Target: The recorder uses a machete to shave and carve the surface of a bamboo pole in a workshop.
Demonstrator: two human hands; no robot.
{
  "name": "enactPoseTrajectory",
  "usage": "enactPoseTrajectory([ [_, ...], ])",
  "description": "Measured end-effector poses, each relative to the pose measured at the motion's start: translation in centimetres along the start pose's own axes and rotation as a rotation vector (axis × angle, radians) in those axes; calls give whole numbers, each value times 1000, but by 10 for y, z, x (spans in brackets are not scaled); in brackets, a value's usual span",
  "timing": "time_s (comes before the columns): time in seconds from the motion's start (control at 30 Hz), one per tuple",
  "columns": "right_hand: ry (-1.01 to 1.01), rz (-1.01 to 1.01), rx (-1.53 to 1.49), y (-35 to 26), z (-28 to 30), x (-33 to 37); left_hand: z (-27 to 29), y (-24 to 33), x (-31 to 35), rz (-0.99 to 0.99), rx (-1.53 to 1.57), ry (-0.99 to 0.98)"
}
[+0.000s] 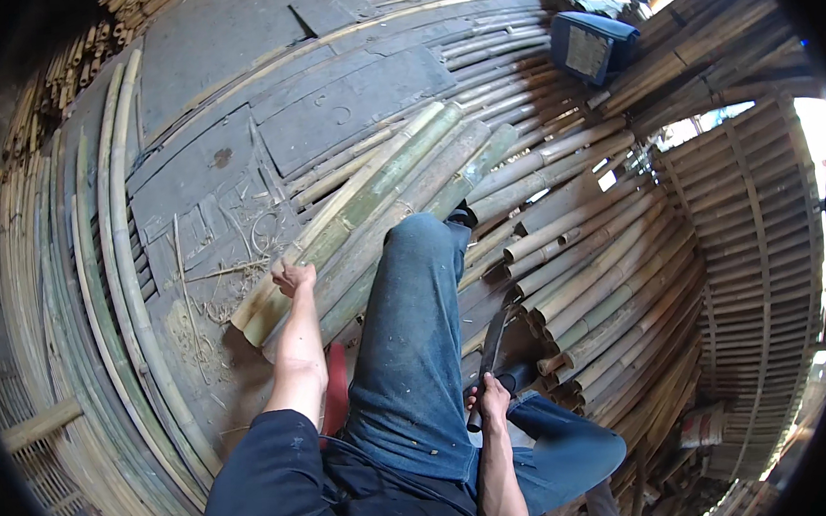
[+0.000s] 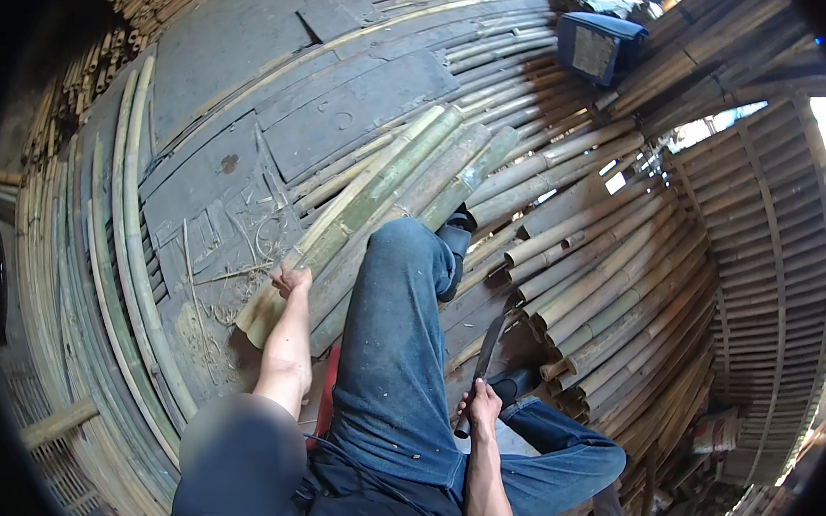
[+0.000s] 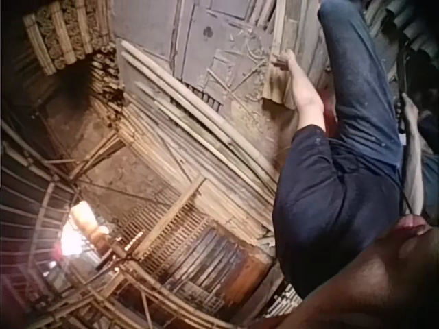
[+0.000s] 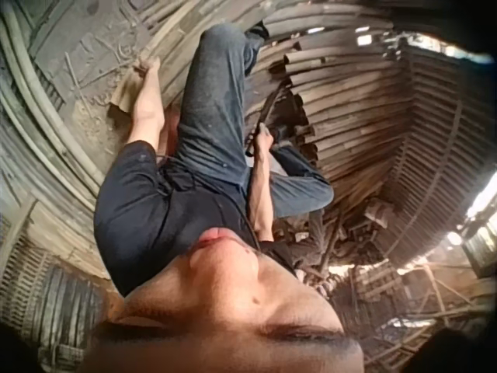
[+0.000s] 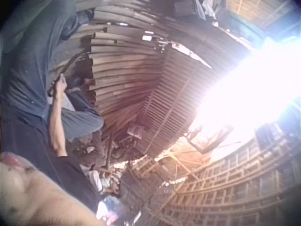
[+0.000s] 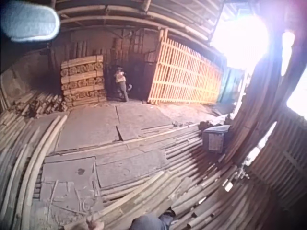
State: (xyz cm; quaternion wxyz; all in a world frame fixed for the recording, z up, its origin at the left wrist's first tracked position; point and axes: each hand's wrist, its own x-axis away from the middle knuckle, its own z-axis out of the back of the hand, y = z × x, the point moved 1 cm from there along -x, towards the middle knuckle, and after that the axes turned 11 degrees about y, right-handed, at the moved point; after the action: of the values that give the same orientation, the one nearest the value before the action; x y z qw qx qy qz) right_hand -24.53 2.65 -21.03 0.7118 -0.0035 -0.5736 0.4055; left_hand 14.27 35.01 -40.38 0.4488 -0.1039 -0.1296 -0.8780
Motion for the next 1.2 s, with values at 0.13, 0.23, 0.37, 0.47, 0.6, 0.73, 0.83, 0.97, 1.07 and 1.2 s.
enactPoseTrajectory([
  [0.13, -23, -24, -38, 1, -2, -1, 5, -8, -17, -437, -101, -323],
  [0.23, 24, -36, -6, -2, -2, -2, 10, -3, -12, -489, -127, -290],
  [0.37, -15, -51, -27, -5, -3, -6, 6, 14, -3, -409, 14, -304],
  [0.47, -28, -58, -75, -3, -6, -14, -8, 57, 4, -478, 123, -306],
  [0.6, -45, -105, -248, 4, -13, -30, -3, 187, 56, -908, 295, -671],
  [0.73, 39, -129, -231, 14, -21, -44, 51, 295, 188, -1082, 93, -985],
  [0.83, 98, -182, -263, 17, -28, -50, 76, 331, 280, -1411, -560, -876],
  [0.97, 110, -162, -31, 14, -38, -48, 37, 349, 358, -1988, -1349, -401],
  [1.07, 48, -250, -109, 9, -44, -48, -50, 357, 411, -2019, -1376, -500],
  [1.2, 46, -283, -225, 11, -47, -48, -171, 330, 475, -1990, -773, -602],
])
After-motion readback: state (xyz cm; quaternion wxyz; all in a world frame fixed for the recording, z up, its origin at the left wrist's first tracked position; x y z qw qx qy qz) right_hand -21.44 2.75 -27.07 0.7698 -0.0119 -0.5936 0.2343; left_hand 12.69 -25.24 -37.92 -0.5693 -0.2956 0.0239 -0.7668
